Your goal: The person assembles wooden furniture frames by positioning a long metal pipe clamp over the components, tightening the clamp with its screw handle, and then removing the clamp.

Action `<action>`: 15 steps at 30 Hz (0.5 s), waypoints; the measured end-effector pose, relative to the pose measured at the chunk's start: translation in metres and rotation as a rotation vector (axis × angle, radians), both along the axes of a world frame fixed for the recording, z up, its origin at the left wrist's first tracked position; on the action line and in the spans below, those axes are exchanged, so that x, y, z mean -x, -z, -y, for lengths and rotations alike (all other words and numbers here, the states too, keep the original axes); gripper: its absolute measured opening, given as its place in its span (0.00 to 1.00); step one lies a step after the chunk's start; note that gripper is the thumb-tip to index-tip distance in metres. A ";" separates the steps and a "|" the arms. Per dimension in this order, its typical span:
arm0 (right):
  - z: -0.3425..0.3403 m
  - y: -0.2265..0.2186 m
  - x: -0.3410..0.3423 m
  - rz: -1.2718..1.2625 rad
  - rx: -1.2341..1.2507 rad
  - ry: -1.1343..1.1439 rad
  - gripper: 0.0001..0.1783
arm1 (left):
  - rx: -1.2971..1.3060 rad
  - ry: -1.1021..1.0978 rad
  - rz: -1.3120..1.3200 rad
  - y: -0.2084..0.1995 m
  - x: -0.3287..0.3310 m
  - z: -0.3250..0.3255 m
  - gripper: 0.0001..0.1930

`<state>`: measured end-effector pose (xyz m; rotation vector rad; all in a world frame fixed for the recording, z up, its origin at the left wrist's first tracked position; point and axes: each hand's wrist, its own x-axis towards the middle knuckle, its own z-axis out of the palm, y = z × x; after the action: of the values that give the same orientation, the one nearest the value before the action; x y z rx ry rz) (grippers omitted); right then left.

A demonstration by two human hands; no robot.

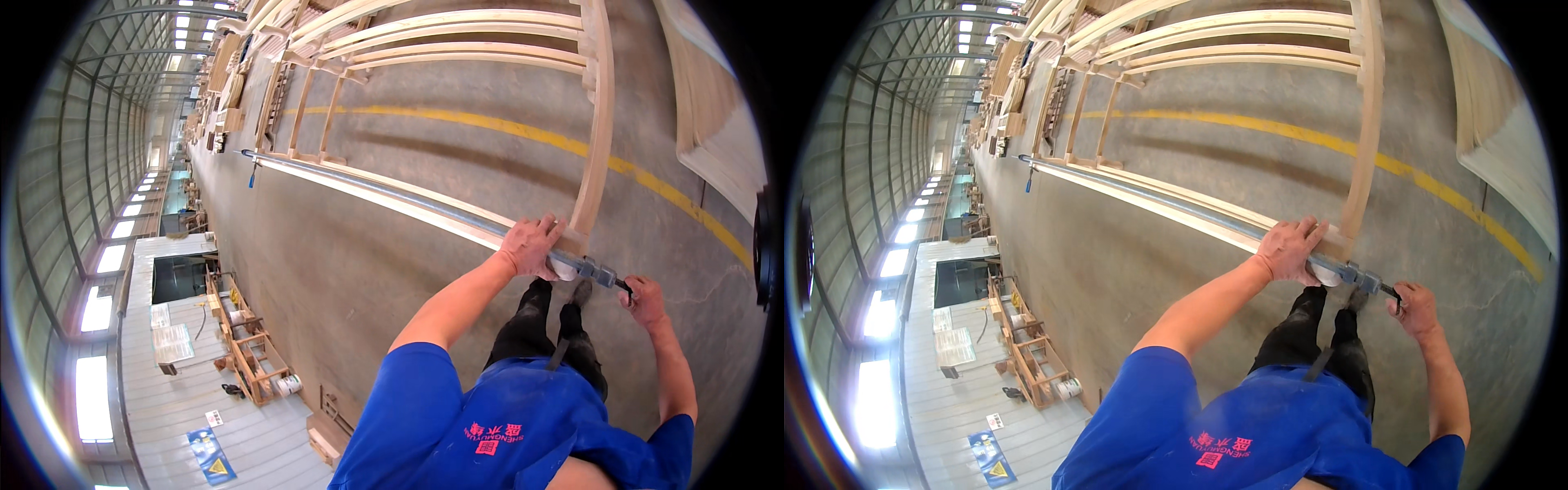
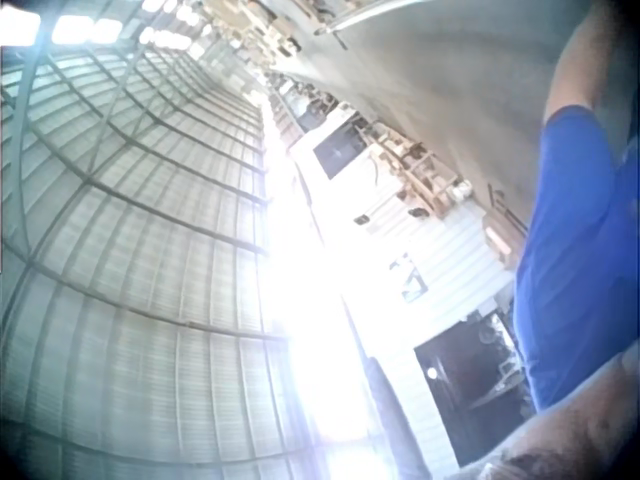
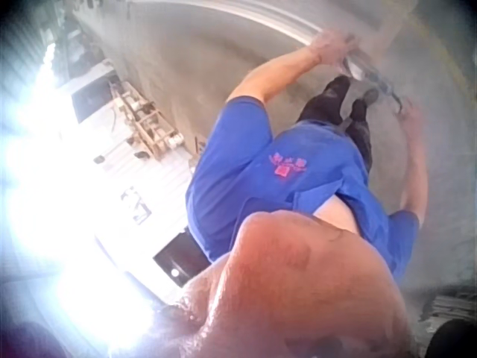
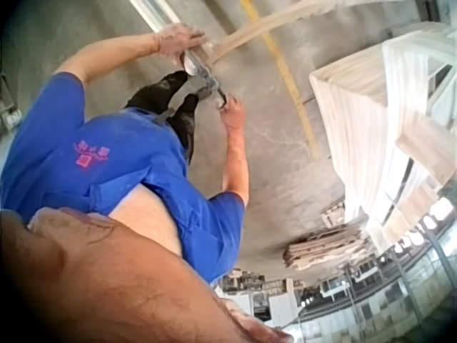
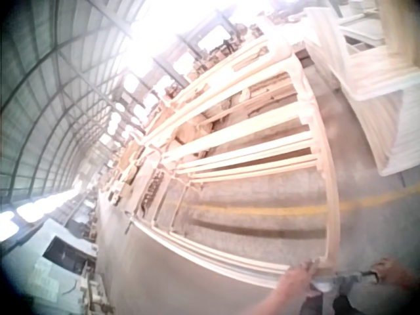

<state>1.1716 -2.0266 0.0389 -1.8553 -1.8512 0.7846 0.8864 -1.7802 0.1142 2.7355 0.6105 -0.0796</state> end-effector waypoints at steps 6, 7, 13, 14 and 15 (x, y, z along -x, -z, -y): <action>-0.002 0.035 -0.022 -0.693 0.467 0.319 0.27 | -0.004 0.021 -0.022 -0.004 -0.006 -0.003 0.59; -0.008 0.036 -0.022 -0.716 0.521 0.340 0.27 | -0.004 0.020 -0.008 -0.004 -0.004 -0.004 0.59; -0.006 0.038 -0.008 -0.763 0.528 0.544 0.23 | 0.003 0.017 0.065 -0.001 -0.005 -0.002 0.57; -0.007 0.034 -0.007 -0.750 0.518 0.538 0.22 | 0.020 0.018 0.051 -0.002 -0.006 -0.002 0.56; -0.007 0.029 -0.006 -0.735 0.506 0.534 0.21 | 0.036 0.020 0.040 -0.002 -0.007 -0.003 0.56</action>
<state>1.1780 -2.0192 0.0096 -1.8301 -0.7020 1.5406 0.8931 -1.7773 0.1159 2.7019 0.5658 -0.0404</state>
